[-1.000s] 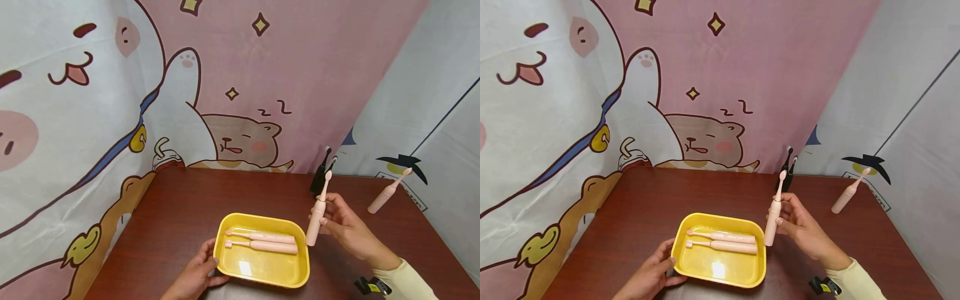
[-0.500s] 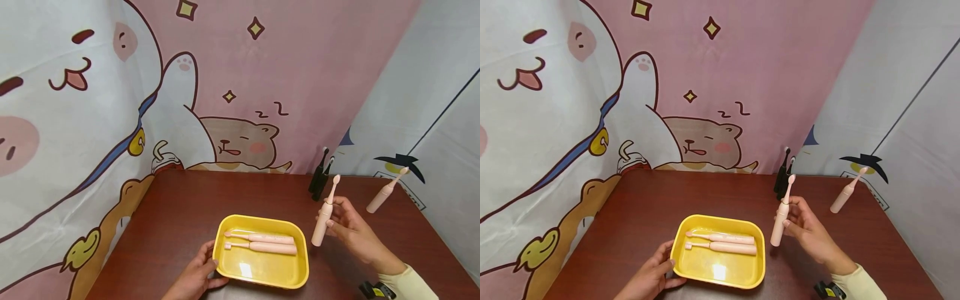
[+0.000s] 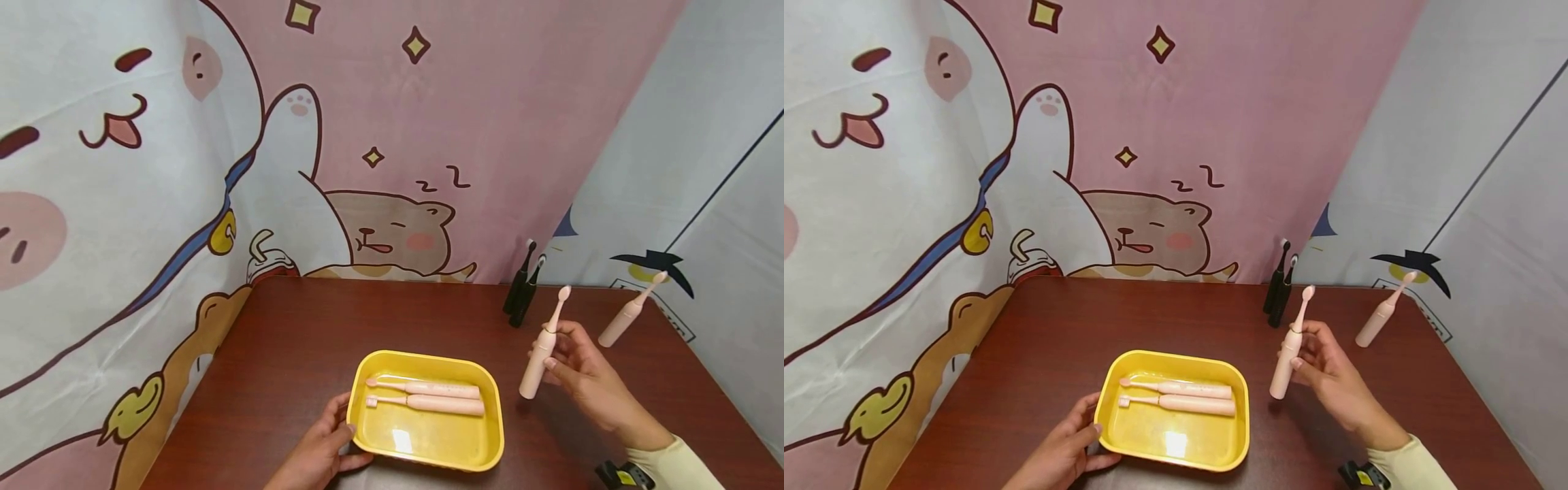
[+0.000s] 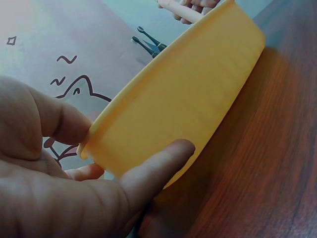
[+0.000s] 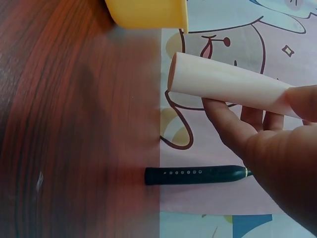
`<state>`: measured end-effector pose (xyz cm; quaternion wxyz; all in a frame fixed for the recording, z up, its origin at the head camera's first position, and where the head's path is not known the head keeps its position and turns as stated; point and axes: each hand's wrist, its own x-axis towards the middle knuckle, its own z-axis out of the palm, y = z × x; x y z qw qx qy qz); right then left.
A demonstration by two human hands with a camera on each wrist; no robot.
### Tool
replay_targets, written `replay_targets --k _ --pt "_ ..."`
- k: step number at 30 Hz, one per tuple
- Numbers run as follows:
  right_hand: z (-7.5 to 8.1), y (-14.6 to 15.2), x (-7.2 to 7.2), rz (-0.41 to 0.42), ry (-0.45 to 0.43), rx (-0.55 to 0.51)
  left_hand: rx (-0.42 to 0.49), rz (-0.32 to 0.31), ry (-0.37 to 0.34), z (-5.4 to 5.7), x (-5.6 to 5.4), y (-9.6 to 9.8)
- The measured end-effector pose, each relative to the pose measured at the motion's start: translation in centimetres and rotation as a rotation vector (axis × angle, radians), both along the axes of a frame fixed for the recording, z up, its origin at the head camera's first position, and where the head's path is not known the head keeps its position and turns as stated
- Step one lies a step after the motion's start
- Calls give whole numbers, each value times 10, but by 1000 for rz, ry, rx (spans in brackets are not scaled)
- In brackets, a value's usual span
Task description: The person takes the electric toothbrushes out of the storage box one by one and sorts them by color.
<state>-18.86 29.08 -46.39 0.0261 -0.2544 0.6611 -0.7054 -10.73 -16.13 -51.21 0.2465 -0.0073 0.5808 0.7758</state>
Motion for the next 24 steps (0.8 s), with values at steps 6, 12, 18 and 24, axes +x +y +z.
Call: replay_targets --k 6,12,18,24 --pt "-3 7 0 -63 13 20 -2 8 -17 0 -1 0" --pt "-3 17 -2 -83 27 -10 1 3 -7 0 0 0" --pt "1 23 -3 -140 27 56 11 -12 24 0 1 0" --pt "-1 28 -4 -182 55 98 14 -8 15 -1 0 0"
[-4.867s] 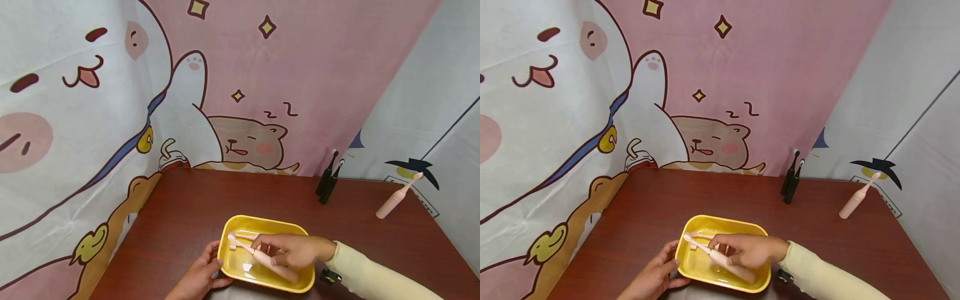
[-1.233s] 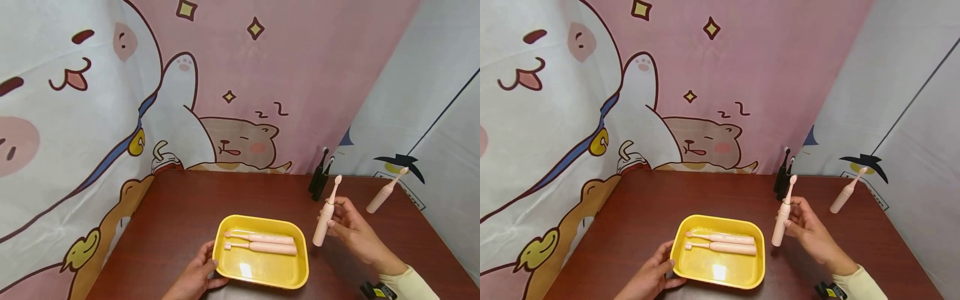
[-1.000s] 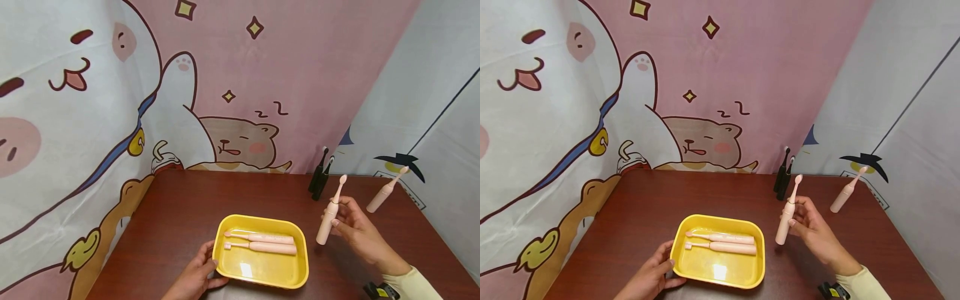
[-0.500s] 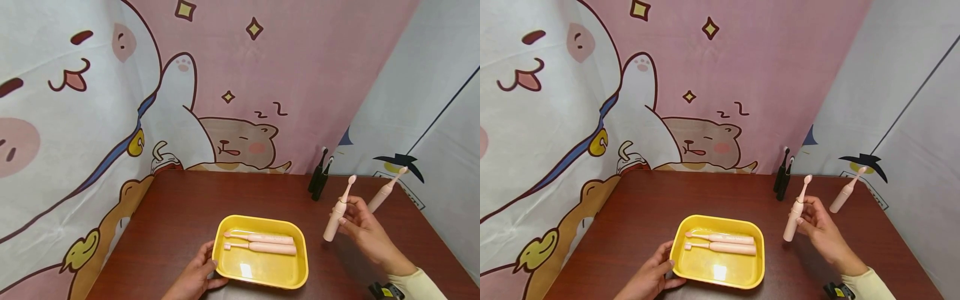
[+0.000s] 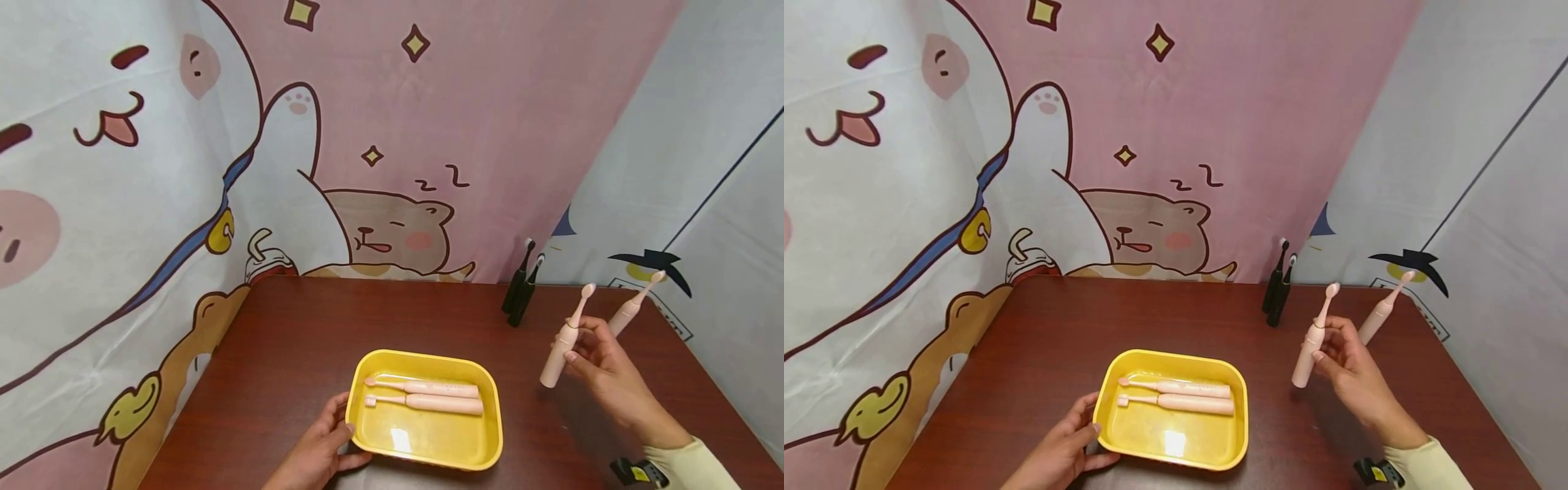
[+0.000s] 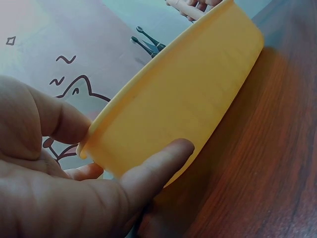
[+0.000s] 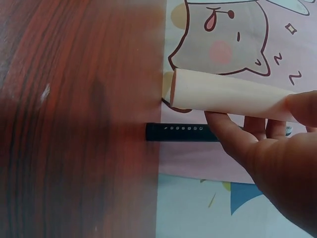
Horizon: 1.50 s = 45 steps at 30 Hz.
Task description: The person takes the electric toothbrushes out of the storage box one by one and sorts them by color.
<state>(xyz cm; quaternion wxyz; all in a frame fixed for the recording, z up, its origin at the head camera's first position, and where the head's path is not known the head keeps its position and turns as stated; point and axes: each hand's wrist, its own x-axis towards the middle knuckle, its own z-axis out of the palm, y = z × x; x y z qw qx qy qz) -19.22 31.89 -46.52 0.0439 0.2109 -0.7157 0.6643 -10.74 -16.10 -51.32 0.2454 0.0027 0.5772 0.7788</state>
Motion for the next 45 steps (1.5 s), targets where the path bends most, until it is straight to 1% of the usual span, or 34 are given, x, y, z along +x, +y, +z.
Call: replay_targets --k 6,9,13,19,26,30,37,42,43,45 --pt "-7 7 -3 -54 4 9 1 1 -1 -1 0 0" --pt "-9 13 -5 -69 8 -11 3 0 3 -2 0 -1" --pt "-8 19 -6 -86 9 -14 3 1 2 -2 -1 0" --pt "-7 27 -8 -137 -2 23 1 4 -7 -1 -1 0" --pt "-13 38 -9 -169 19 -33 -12 11 -28 0 -2 0" --pt "-14 44 -9 -194 21 -54 -11 8 -24 0 -2 -1" --pt "-13 57 -10 -337 24 52 2 4 -18 -2 -2 -1" --pt "-16 62 -10 -399 21 90 -3 6 -24 -3 -2 -2" --pt "-17 63 -10 -416 23 113 -4 7 -26 -3 -2 -2" --pt "-17 64 -11 -469 27 204 -5 7 -27 -3 -2 -2"
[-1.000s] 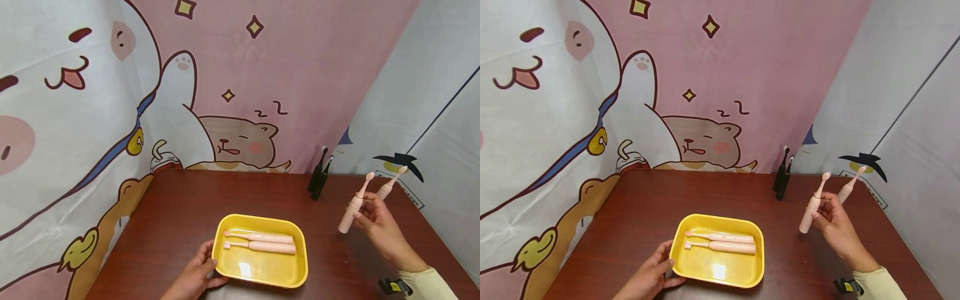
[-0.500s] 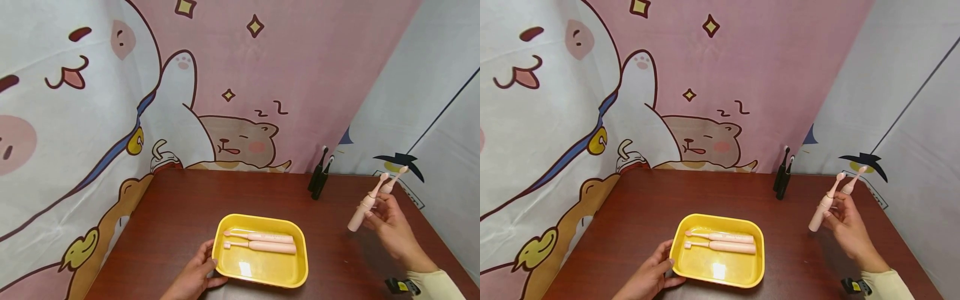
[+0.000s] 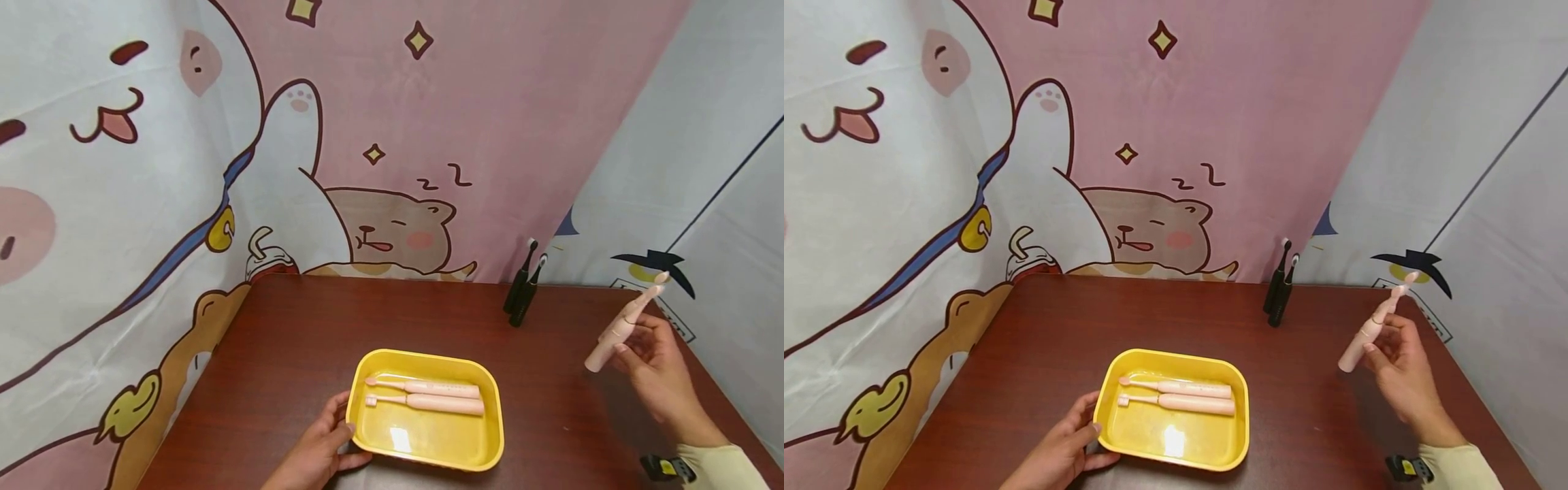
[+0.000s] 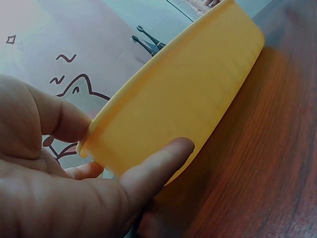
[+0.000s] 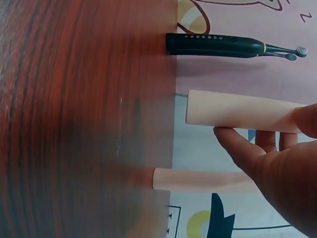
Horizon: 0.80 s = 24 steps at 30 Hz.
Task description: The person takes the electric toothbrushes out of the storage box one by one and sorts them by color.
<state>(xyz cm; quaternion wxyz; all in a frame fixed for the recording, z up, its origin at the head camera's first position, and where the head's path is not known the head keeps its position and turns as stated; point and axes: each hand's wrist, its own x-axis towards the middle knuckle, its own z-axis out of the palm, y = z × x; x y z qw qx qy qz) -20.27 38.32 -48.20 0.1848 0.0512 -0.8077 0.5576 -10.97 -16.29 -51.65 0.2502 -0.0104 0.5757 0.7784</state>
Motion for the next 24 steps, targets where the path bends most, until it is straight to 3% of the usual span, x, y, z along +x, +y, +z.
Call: replay_targets --k 5,11,24 --pt "-1 4 -2 -140 -37 184 -4 0 5 2 0 1" --pt "-4 13 -1 -237 -77 234 -14 1 -12 3 0 1" --pt "-10 28 -12 -297 -45 124 -5 -1 -17 2 0 0"
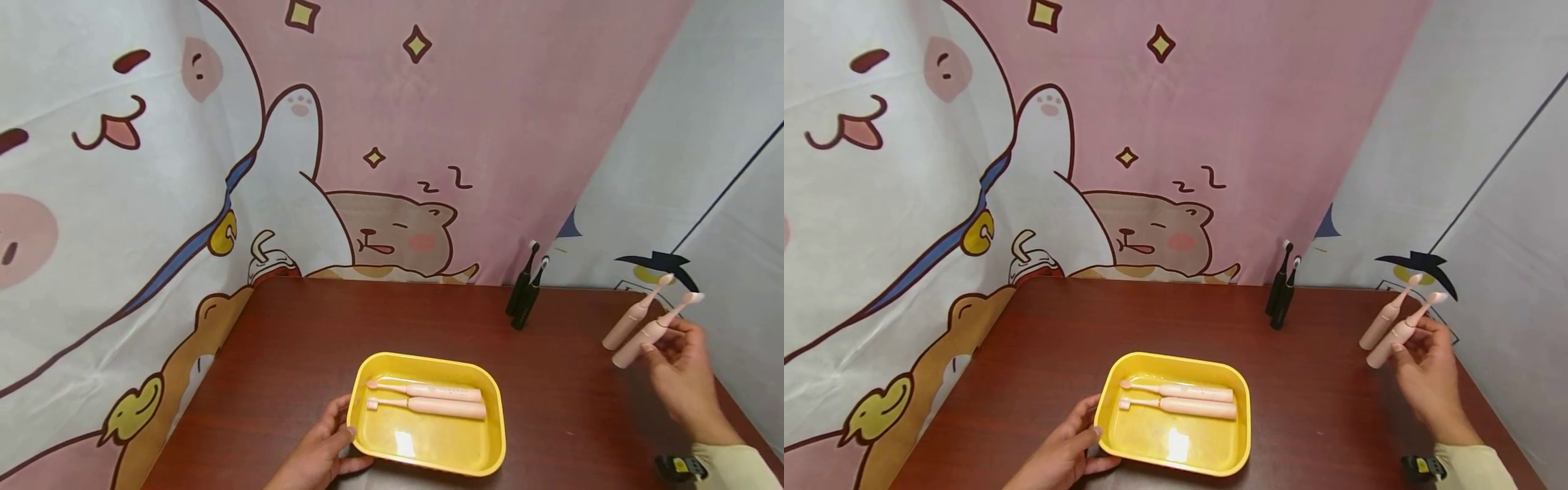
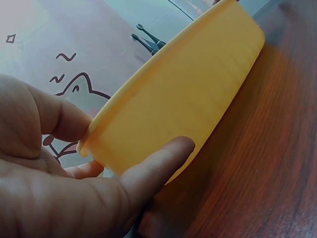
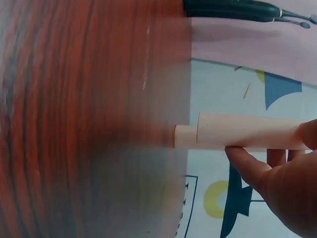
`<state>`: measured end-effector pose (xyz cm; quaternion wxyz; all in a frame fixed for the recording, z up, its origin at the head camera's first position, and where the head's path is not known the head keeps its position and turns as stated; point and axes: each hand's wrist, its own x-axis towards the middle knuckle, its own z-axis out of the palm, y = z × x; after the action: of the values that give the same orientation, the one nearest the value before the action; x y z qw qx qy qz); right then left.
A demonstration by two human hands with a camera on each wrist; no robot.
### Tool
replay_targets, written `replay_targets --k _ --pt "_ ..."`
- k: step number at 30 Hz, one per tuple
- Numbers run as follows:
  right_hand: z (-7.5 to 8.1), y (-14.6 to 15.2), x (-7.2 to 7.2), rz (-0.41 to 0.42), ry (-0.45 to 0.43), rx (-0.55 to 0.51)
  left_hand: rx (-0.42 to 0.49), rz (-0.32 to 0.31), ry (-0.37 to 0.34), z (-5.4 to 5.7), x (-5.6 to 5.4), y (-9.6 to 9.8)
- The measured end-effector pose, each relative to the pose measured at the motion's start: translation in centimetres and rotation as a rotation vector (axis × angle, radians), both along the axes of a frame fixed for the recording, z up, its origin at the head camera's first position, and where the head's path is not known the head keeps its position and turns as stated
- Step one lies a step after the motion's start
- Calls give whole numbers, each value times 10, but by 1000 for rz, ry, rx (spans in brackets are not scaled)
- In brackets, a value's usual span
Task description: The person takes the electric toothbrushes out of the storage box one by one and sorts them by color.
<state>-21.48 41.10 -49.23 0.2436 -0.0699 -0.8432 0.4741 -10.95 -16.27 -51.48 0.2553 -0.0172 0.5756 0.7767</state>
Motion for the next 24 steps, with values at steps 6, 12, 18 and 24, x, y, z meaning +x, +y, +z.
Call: replay_targets --k 6,12,18,24 --pt "-6 6 -2 -11 -35 -17 -1 2 -3 1 0 1" --pt "-7 6 -3 -18 -38 -15 -2 3 -2 2 0 1" --pt "-11 10 -4 -51 -78 -14 -1 3 -3 2 0 1" --pt "-17 12 -6 -68 -88 -10 3 1 -5 1 0 1"
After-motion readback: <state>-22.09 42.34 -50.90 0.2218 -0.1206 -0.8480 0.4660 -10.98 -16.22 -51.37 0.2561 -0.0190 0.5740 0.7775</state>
